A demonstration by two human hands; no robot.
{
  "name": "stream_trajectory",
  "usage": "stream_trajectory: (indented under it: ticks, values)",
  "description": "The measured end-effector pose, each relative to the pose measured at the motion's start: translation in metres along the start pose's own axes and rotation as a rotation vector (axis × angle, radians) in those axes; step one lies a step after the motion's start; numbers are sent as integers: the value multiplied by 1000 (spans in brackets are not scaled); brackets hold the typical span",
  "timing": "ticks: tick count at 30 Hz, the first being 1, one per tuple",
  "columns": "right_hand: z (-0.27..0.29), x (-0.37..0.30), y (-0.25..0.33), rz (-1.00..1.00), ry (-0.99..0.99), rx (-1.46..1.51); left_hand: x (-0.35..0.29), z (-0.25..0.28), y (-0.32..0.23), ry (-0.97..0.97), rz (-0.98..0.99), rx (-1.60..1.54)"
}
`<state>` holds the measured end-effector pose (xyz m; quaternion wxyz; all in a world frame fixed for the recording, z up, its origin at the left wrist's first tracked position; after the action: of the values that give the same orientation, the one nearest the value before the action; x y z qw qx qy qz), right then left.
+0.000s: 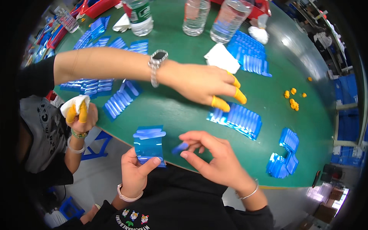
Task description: The person aligns and sticks strips onto a plastic sheet and presses them down flat by hand.
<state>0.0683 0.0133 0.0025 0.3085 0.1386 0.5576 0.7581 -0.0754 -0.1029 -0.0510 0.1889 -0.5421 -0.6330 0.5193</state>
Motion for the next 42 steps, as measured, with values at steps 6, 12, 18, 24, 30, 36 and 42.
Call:
stream_trajectory:
  ticks: [6, 12, 18, 24, 30, 36, 42]
  values:
    - [-7, -58, -36, -50, -477, 597, -6, -41, 15, 102, 125, 53]
    - [-11, -80, -27, 94, -520, 479, -14, -69, 21, 219, -19, 220]
    - [5, -97, -40, 49, -665, 371, -14, -86, 39, 252, -22, 253]
    - [13, -98, -39, 89, -707, 359, -10, -93, 39, 262, -54, 295]
    - [20, -94, -45, 126, -698, 349, 3, -99, 37, 279, 53, 252]
    - [16, -86, -50, 92, -719, 395, 5, -93, 36, 257, 22, 347]
    - [16, -72, -40, 83, -745, 374, 10, -86, 36, 236, -55, 378]
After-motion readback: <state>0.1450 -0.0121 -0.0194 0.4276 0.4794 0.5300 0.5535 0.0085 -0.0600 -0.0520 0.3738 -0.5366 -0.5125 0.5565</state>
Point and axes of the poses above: each hand's wrist, its own x-axis towards the middle knuckle, its own z-axis out of the back of the hand, y = z × x, the point moved 6 cm from there along x, towards the middle knuckle, and after that the axes turned 1 degree about y, right-handed, at the moved point
